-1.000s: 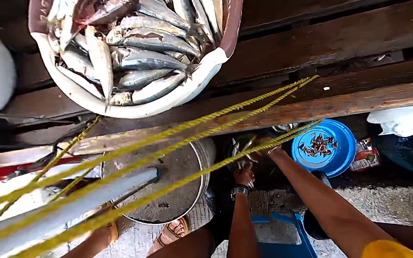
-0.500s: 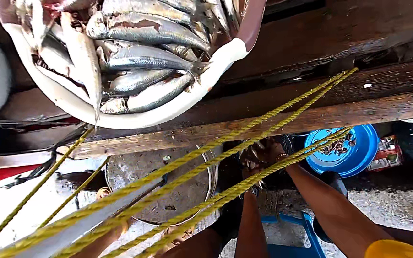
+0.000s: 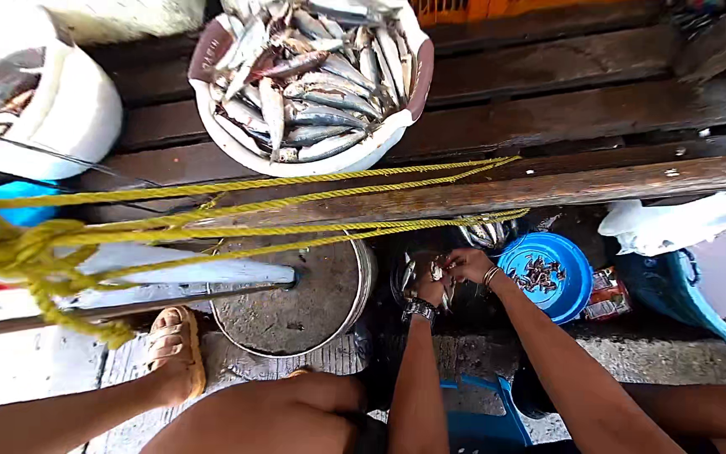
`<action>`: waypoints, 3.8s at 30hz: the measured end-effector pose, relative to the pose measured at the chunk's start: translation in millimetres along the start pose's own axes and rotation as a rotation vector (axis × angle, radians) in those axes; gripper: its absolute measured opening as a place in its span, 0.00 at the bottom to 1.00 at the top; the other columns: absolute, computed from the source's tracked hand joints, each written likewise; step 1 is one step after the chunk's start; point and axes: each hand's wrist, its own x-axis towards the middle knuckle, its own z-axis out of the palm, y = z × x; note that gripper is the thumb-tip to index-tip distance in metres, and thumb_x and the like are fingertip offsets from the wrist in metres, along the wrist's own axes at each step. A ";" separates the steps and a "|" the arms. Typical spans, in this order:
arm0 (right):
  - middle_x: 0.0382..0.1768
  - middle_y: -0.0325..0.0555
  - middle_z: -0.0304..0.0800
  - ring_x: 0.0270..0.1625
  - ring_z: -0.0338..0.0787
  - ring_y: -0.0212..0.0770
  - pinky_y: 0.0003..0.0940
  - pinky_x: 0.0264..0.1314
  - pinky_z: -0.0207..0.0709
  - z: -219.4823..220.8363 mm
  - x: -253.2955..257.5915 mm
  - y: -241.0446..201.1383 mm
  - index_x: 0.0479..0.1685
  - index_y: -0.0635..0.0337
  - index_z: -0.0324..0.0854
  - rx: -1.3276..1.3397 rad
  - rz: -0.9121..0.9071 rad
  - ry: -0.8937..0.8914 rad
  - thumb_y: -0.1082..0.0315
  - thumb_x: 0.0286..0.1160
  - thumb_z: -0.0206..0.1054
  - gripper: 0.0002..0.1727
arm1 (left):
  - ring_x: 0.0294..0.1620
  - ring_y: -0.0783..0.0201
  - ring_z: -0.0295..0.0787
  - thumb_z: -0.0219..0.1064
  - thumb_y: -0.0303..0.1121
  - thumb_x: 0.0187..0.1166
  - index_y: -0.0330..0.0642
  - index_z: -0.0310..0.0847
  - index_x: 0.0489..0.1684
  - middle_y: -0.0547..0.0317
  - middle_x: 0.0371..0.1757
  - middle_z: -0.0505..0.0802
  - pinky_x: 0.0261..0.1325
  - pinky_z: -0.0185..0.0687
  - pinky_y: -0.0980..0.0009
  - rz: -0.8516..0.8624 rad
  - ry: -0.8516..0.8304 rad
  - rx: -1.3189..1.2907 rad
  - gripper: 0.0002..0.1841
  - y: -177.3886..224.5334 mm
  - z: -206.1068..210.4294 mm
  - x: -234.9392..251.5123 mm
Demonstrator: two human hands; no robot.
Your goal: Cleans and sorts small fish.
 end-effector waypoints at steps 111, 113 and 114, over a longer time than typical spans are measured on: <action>0.63 0.69 0.86 0.59 0.89 0.53 0.41 0.66 0.81 35.4 94.0 60.6 0.73 0.75 0.76 -0.210 -0.032 -0.116 0.62 0.88 0.60 0.25 | 0.22 0.67 0.83 0.73 0.18 0.73 0.29 0.81 0.48 0.55 0.26 0.88 0.29 0.84 0.69 -0.433 0.481 -0.393 0.10 -74.4 -14.3 11.3; 0.38 0.61 0.87 0.31 0.85 0.40 0.31 0.36 0.81 43.8 120.2 112.4 0.62 0.78 0.80 0.153 -0.076 -0.050 0.64 0.85 0.67 0.21 | 0.24 0.66 0.83 0.70 0.17 0.75 0.28 0.82 0.47 0.56 0.26 0.88 0.32 0.85 0.69 -0.391 0.501 -0.424 0.07 -71.0 -16.8 13.5; 0.35 0.54 0.86 0.27 0.83 0.35 0.28 0.32 0.80 36.6 118.9 97.1 0.63 0.74 0.79 0.241 0.089 -0.101 0.65 0.85 0.68 0.19 | 0.23 0.66 0.84 0.68 0.16 0.76 0.27 0.82 0.48 0.55 0.27 0.88 0.32 0.86 0.70 -0.372 0.518 -0.448 0.07 -68.2 -17.6 14.6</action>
